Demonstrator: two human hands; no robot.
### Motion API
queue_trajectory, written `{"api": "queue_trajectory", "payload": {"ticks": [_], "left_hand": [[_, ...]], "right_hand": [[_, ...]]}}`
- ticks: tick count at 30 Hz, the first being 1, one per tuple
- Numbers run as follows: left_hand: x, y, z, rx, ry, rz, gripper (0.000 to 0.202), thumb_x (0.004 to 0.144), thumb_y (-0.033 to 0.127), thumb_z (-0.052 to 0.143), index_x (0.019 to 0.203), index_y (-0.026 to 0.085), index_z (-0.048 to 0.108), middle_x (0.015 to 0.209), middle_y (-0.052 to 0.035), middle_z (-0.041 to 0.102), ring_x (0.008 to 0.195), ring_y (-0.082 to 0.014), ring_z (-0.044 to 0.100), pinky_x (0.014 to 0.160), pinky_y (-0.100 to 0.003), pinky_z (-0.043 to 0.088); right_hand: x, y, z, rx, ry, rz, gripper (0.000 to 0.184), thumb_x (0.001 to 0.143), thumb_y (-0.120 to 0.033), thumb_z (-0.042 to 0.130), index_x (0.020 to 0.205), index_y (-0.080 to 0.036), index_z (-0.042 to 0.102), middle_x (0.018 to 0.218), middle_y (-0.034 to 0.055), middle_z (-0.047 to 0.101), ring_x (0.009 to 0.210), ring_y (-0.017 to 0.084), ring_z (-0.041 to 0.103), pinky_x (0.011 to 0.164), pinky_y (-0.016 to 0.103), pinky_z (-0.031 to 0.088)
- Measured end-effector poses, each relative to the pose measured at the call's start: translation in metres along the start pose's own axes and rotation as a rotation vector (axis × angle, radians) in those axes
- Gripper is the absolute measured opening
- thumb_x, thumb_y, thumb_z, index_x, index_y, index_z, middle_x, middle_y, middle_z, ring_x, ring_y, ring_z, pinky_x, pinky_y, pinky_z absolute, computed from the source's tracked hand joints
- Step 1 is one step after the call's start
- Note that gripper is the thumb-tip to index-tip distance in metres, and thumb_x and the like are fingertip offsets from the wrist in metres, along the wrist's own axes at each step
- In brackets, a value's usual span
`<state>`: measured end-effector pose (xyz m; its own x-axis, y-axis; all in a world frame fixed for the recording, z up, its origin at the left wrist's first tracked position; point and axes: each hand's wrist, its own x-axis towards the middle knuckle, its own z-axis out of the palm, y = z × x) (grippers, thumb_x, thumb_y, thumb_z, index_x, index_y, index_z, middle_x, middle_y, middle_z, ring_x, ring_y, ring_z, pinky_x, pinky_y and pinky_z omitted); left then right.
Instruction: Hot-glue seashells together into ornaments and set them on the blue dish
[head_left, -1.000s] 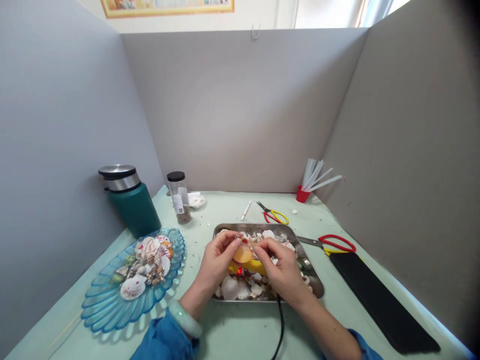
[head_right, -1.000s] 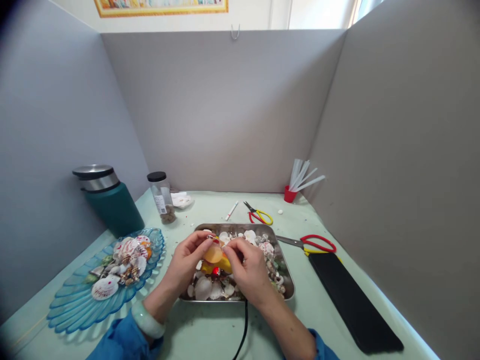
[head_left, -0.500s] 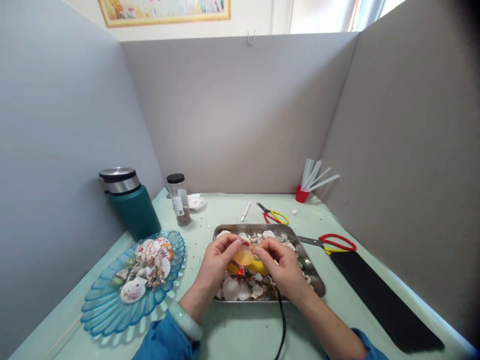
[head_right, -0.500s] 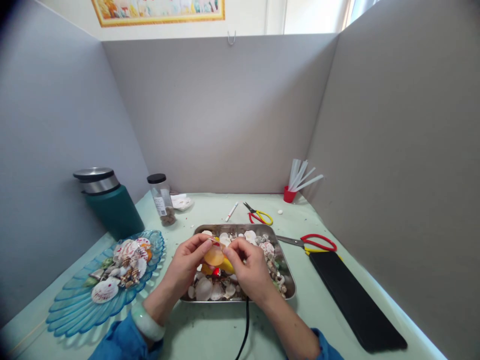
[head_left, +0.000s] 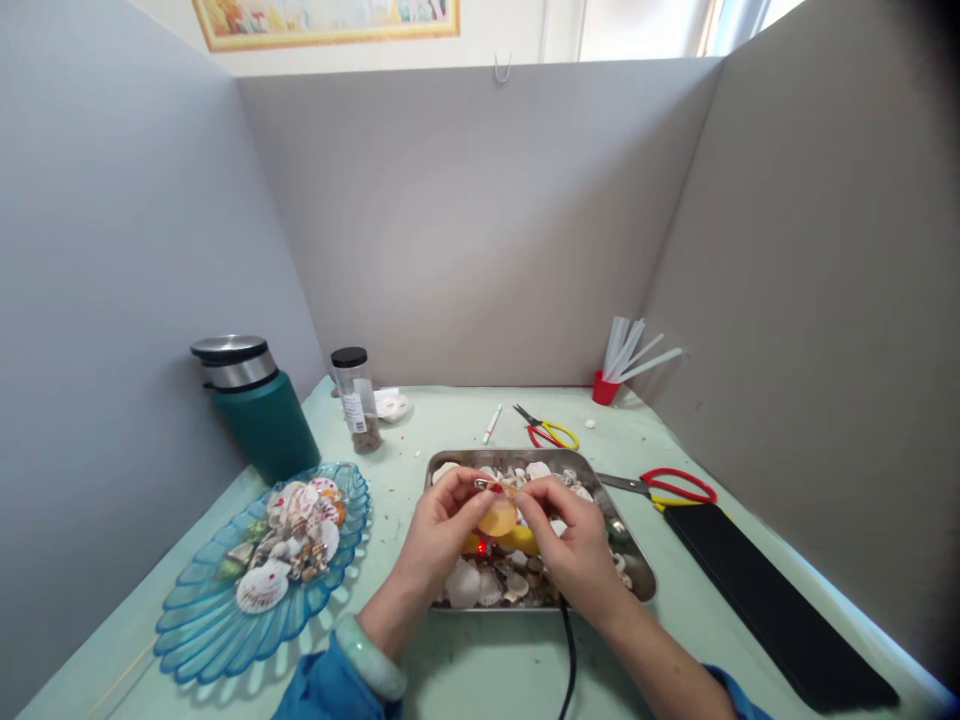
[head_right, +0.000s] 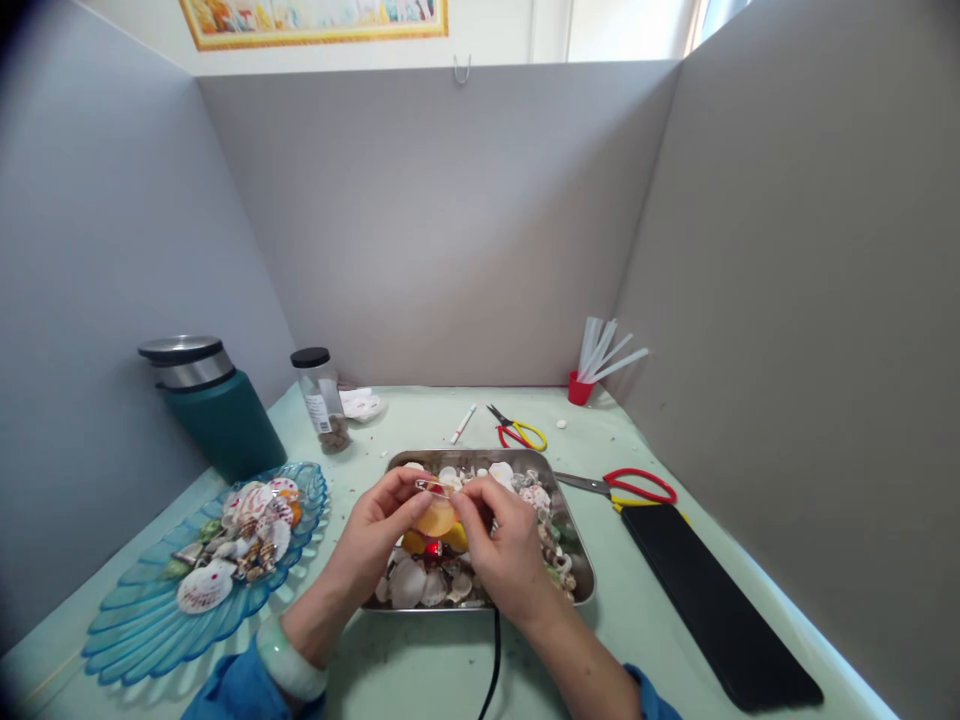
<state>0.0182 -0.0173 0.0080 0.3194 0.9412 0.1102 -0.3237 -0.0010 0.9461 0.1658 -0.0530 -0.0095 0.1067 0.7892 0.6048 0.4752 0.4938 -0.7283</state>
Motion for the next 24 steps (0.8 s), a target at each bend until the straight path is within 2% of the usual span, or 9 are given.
{"api": "queue_trajectory", "payload": {"ticks": [5,11,14,17,24], "left_hand": [[0.0003,-0.0002,-0.0016,0.011,-0.016,-0.018,0.026,0.070,0.031,0.072,0.088,0.016,0.062,0.076,-0.0013,0.064,0.064,-0.0122,0.059,0.053,-0.020,0.051],[0.0008,-0.0028,-0.0024,-0.041,-0.040,-0.090,0.028,0.070,0.034,0.072,0.089,0.015,0.063,0.073,-0.0016,0.064,0.062,-0.0131,0.059,0.051,-0.023,0.053],[0.0013,-0.0063,-0.0023,-0.049,-0.026,-0.081,0.025,0.070,0.033,0.072,0.084,0.015,0.063,0.072,-0.0023,0.065,0.061,-0.0132,0.061,0.053,-0.023,0.053],[0.0015,-0.0084,-0.0018,-0.025,-0.007,-0.055,0.024,0.070,0.033,0.072,0.082,0.015,0.063,0.072,-0.0019,0.066,0.062,-0.0131,0.061,0.055,-0.022,0.052],[0.0004,-0.0070,-0.0006,0.031,-0.045,-0.012,0.021,0.075,0.033,0.068,0.085,0.016,0.061,0.072,0.0001,0.064,0.062,-0.0114,0.059,0.055,-0.020,0.050]], "right_hand": [[-0.0006,-0.0008,0.0000,-0.014,0.005,-0.095,0.013,0.089,-0.021,0.051,0.077,-0.019,0.057,0.072,0.0010,0.060,0.065,0.014,0.055,0.063,0.025,0.042],[-0.0002,-0.0013,0.0004,-0.021,0.012,-0.103,0.012,0.089,-0.020,0.051,0.079,-0.020,0.058,0.074,0.0018,0.061,0.067,0.014,0.055,0.063,0.026,0.043],[-0.0011,-0.0005,0.0016,-0.040,0.056,-0.078,0.005,0.088,-0.023,0.054,0.090,-0.020,0.058,0.073,0.0011,0.058,0.063,0.014,0.053,0.059,0.026,0.043],[-0.0024,0.0008,0.0026,-0.042,0.090,-0.072,0.012,0.087,-0.024,0.057,0.099,-0.020,0.056,0.076,0.0012,0.058,0.064,0.013,0.053,0.058,0.025,0.045],[-0.0046,0.0018,0.0030,-0.050,0.082,-0.113,0.007,0.087,-0.016,0.055,0.092,-0.021,0.056,0.082,0.0016,0.060,0.071,0.014,0.056,0.062,0.025,0.045]]}}
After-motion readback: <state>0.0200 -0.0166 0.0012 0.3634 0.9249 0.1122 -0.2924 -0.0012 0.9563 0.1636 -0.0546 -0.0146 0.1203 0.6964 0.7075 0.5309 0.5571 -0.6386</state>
